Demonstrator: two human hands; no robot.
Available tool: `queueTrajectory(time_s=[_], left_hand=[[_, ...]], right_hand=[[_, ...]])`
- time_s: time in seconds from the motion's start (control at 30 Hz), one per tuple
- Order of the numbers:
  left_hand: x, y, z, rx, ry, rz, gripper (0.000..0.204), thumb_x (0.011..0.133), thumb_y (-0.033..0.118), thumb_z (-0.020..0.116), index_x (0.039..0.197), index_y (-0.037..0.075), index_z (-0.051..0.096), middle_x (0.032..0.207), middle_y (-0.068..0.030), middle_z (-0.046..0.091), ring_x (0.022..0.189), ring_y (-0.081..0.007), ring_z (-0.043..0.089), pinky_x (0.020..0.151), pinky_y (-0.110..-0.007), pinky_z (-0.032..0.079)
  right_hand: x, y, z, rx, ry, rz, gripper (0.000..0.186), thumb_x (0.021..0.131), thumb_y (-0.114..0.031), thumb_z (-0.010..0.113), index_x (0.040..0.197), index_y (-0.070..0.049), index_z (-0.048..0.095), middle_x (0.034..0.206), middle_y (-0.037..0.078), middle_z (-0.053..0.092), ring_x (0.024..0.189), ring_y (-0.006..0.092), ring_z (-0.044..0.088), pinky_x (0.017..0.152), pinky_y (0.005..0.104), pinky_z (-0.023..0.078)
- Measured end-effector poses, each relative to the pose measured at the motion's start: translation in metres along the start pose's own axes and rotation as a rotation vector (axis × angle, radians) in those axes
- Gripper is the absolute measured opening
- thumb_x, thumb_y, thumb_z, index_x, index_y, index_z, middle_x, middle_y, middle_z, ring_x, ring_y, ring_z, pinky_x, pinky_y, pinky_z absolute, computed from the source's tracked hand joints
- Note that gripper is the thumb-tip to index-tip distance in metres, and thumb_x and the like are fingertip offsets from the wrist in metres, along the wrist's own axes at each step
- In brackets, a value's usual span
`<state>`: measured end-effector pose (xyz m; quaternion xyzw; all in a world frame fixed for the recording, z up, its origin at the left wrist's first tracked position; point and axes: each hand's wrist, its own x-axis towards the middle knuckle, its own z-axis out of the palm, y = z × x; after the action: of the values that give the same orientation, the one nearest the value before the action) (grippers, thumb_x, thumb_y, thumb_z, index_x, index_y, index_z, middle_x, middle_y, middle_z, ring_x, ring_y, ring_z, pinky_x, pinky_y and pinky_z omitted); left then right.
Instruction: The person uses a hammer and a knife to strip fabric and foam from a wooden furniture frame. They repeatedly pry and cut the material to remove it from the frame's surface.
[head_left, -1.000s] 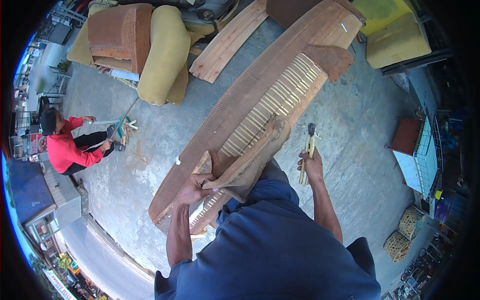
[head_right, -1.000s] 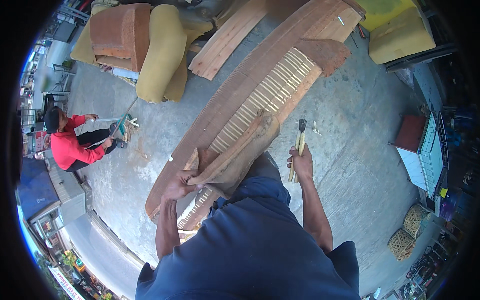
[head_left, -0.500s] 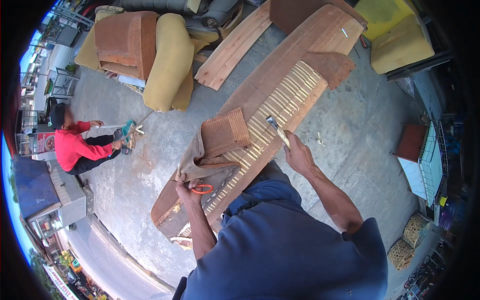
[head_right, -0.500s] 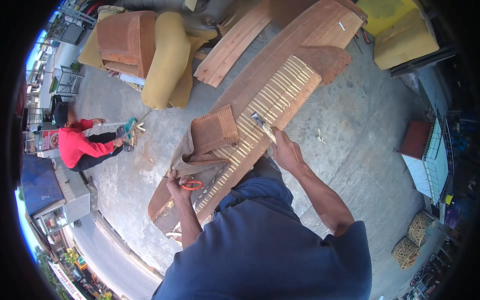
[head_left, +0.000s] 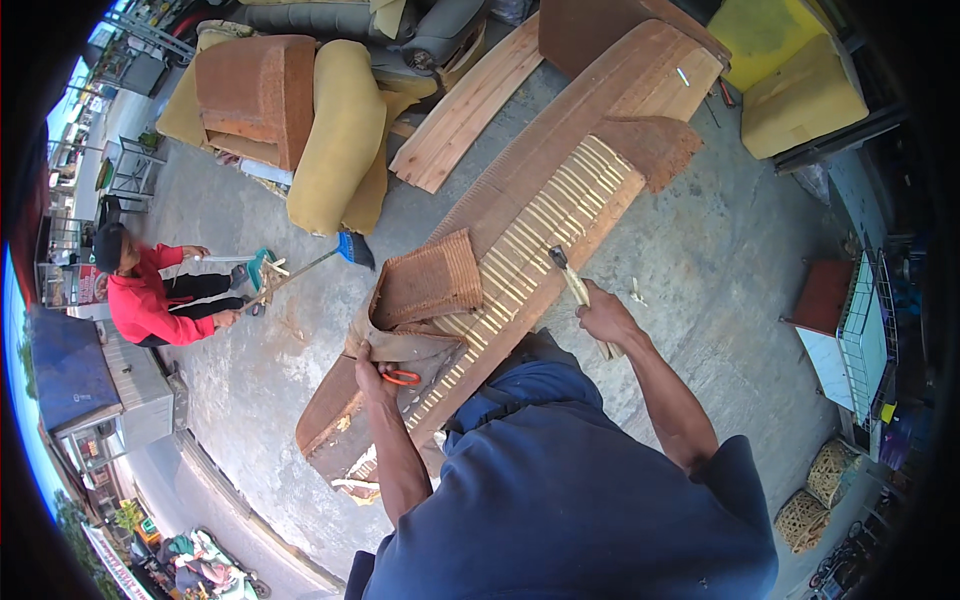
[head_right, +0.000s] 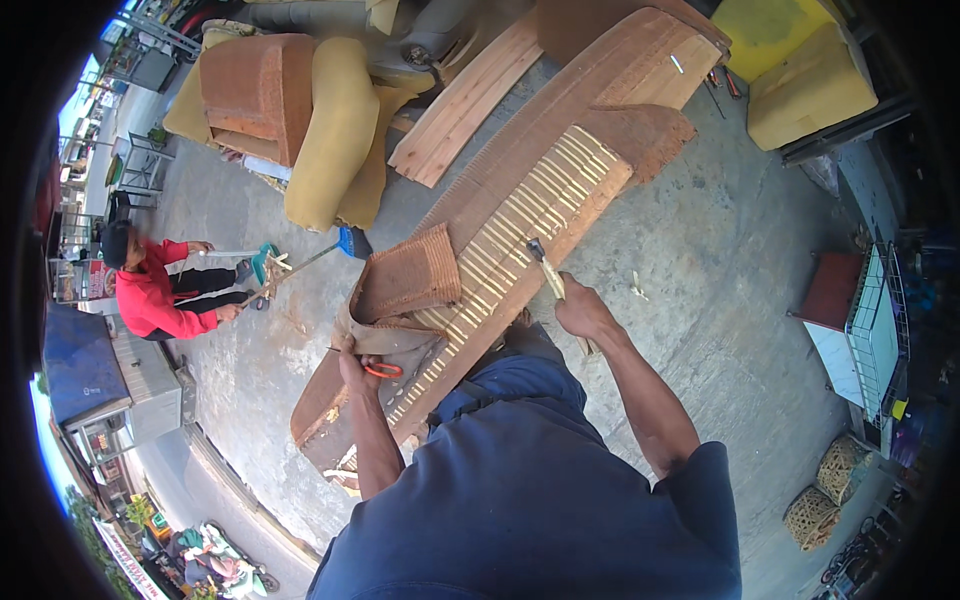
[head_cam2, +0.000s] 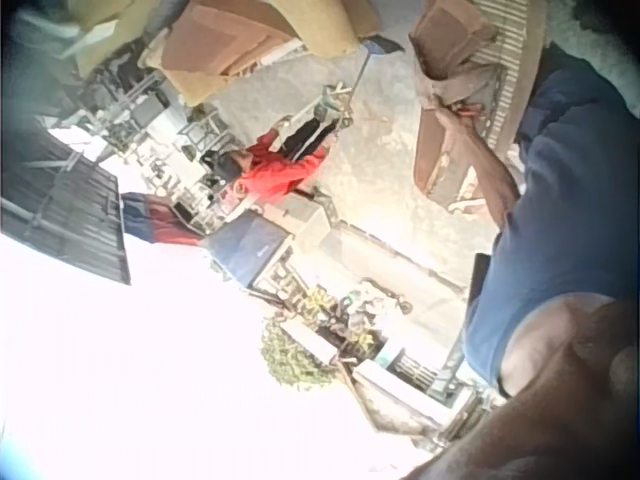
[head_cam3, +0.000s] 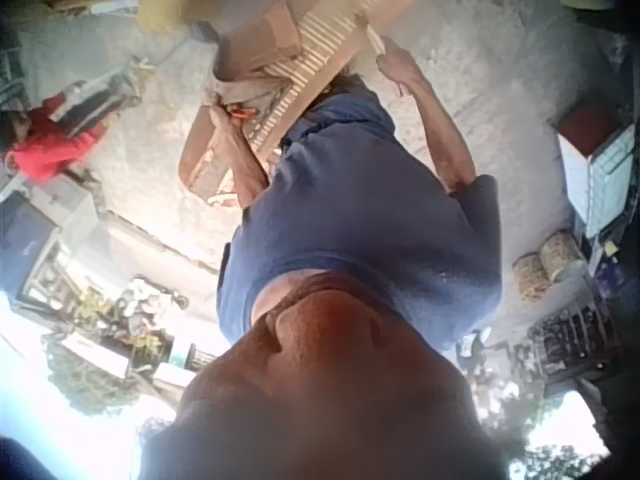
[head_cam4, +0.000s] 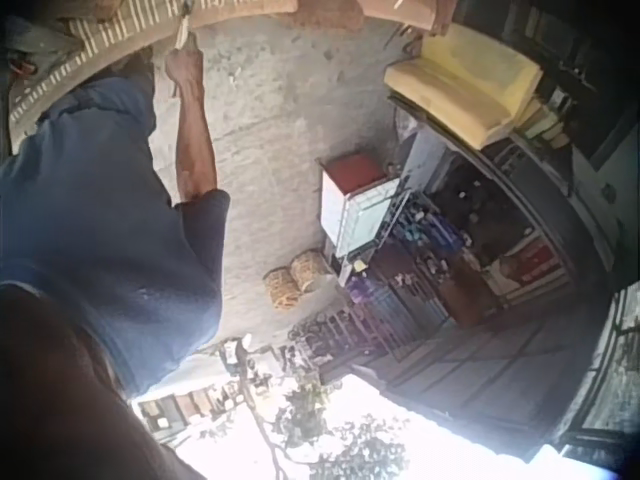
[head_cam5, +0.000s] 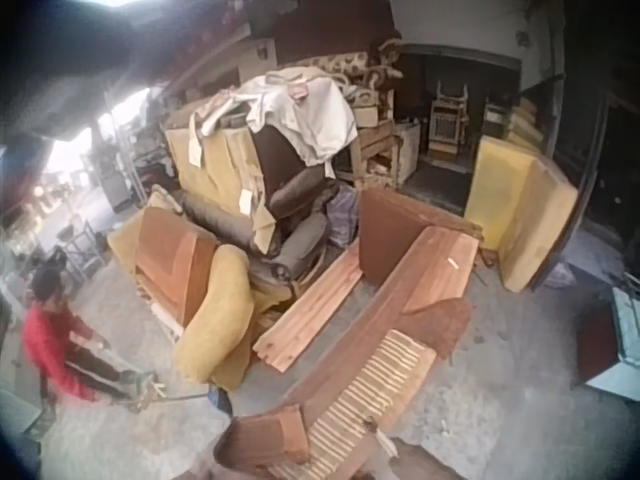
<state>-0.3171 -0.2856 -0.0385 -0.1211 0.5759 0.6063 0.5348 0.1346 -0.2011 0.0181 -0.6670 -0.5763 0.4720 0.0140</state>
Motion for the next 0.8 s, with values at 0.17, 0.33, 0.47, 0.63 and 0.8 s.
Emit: queueTrajectory(time_s=[0.17,0.33,0.47,0.63,0.8], left_hand=[[0.012,-0.011,0.007,0.119,0.002,0.088,0.026,0.105,0.024,0.053,0.083,0.012,0.056,0.055,0.0049,0.045,0.041,-0.0072,0.039,0.039,-0.024,0.035],[0.011,-0.016,0.002,0.112,-0.043,0.126,0.026,0.104,0.023,0.056,0.082,0.01,0.056,0.054,0.004,0.045,0.041,-0.0075,0.039,0.04,-0.025,0.036],[0.009,-0.017,0.0,0.095,-0.05,0.152,0.025,0.103,0.022,0.059,0.082,0.009,0.057,0.056,0.0027,0.047,0.042,-0.0078,0.041,0.041,-0.026,0.038],[0.011,-0.019,0.0,0.103,-0.064,0.173,0.023,0.102,0.021,0.061,0.083,0.007,0.058,0.058,0.002,0.05,0.043,-0.0078,0.042,0.041,-0.027,0.04],[0.012,-0.018,-0.002,0.145,-0.087,0.179,0.021,0.103,0.021,0.06,0.089,0.005,0.06,0.061,0.0016,0.052,0.043,-0.008,0.042,0.041,-0.026,0.041]], right_hand=[[0.034,-0.059,-0.073,-0.681,-0.187,0.065,0.059,0.083,0.0,0.057,0.14,0.006,0.046,0.115,0.031,0.069,0.109,0.0425,0.069,0.089,0.0496,0.055],[0.076,-0.11,-0.076,-1.051,-0.389,-0.012,0.04,0.078,-0.002,0.064,0.117,0.008,0.069,0.111,0.028,0.073,0.103,0.0383,0.073,0.084,0.047,0.058],[0.081,-0.139,-0.069,-1.286,-0.569,-0.066,0.028,0.077,0.0,0.064,0.101,0.008,0.076,0.104,0.026,0.074,0.1,0.0373,0.074,0.08,0.0456,0.059],[0.067,-0.115,-0.075,-1.137,-0.376,-0.067,0.027,0.081,-0.006,0.065,0.104,0.003,0.077,0.105,0.025,0.074,0.101,0.0383,0.073,0.081,0.0478,0.058],[0.044,-0.039,-0.067,-0.681,-0.015,-0.148,0.029,0.094,-0.018,0.058,0.109,0.007,0.064,0.097,0.034,0.07,0.096,0.0487,0.07,0.085,0.0555,0.055]])
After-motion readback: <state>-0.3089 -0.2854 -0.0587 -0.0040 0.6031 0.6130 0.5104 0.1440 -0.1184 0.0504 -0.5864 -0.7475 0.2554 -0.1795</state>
